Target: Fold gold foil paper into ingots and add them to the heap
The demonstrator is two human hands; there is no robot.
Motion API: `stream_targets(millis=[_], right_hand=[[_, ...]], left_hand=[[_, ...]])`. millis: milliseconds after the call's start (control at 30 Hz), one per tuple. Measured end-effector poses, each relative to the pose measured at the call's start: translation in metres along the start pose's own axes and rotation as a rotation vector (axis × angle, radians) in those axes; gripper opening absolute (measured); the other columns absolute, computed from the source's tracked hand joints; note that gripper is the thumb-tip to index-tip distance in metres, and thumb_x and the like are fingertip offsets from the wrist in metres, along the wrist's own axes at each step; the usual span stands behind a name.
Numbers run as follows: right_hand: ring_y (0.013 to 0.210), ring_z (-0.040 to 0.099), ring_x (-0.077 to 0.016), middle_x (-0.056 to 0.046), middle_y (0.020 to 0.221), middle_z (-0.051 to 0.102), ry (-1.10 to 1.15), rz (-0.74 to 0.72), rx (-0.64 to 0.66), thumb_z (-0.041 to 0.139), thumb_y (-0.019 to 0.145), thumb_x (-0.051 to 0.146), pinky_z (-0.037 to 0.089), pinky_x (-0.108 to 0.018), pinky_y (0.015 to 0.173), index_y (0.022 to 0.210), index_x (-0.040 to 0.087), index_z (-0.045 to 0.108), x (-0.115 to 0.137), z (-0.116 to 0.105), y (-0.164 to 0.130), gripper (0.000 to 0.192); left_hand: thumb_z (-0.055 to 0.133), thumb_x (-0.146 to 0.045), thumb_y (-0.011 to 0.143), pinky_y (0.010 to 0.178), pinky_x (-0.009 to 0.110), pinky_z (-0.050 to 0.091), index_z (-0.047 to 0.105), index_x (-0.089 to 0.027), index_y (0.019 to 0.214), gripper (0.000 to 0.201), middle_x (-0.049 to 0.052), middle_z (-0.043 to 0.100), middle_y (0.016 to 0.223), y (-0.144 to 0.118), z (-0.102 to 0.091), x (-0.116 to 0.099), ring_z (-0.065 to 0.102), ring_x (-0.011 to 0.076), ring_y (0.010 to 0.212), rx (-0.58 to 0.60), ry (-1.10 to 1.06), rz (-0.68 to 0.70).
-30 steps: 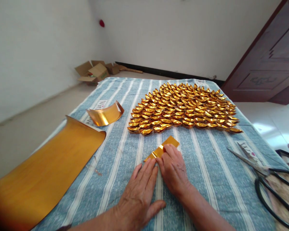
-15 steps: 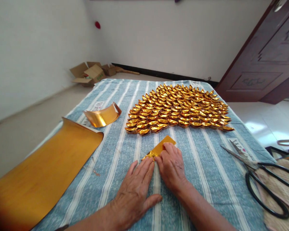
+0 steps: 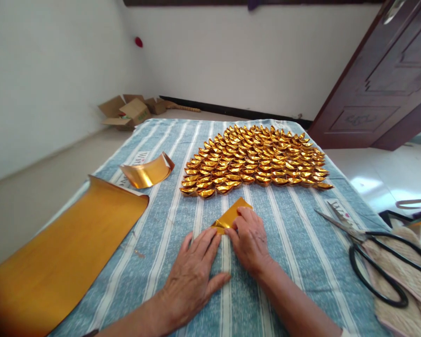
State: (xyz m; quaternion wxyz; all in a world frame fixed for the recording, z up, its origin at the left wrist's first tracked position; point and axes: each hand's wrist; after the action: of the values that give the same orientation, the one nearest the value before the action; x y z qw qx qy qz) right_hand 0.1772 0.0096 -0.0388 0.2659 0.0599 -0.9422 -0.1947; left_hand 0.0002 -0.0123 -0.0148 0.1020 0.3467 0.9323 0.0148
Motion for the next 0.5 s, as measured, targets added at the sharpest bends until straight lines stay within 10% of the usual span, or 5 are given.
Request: stream_targets(millis=[500], right_hand=[[0.111,0.054,-0.0259,-0.010,0.113,0.062,0.067,0.018,0.005,0.063,0.082,0.021,0.044,-0.045,0.092,0.070,0.020,0.058,-0.0075,0.0012,0.0014,0.012]], left_hand=[[0.051,-0.051,0.089,0.103,0.066,0.031,0.041,-0.014,0.137,0.061,0.019,0.048,0.141,-0.0034,-0.0024,0.0088,0.045,0.0334,0.130,-0.004,0.026,0.016]])
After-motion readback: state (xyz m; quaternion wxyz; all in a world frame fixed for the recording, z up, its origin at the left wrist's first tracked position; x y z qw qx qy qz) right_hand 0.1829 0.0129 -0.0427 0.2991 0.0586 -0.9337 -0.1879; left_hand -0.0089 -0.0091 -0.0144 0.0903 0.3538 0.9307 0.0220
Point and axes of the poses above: each hand's wrist, its own y-axis towards the middle knuckle, its own z-axis out of the palm, x = y × z
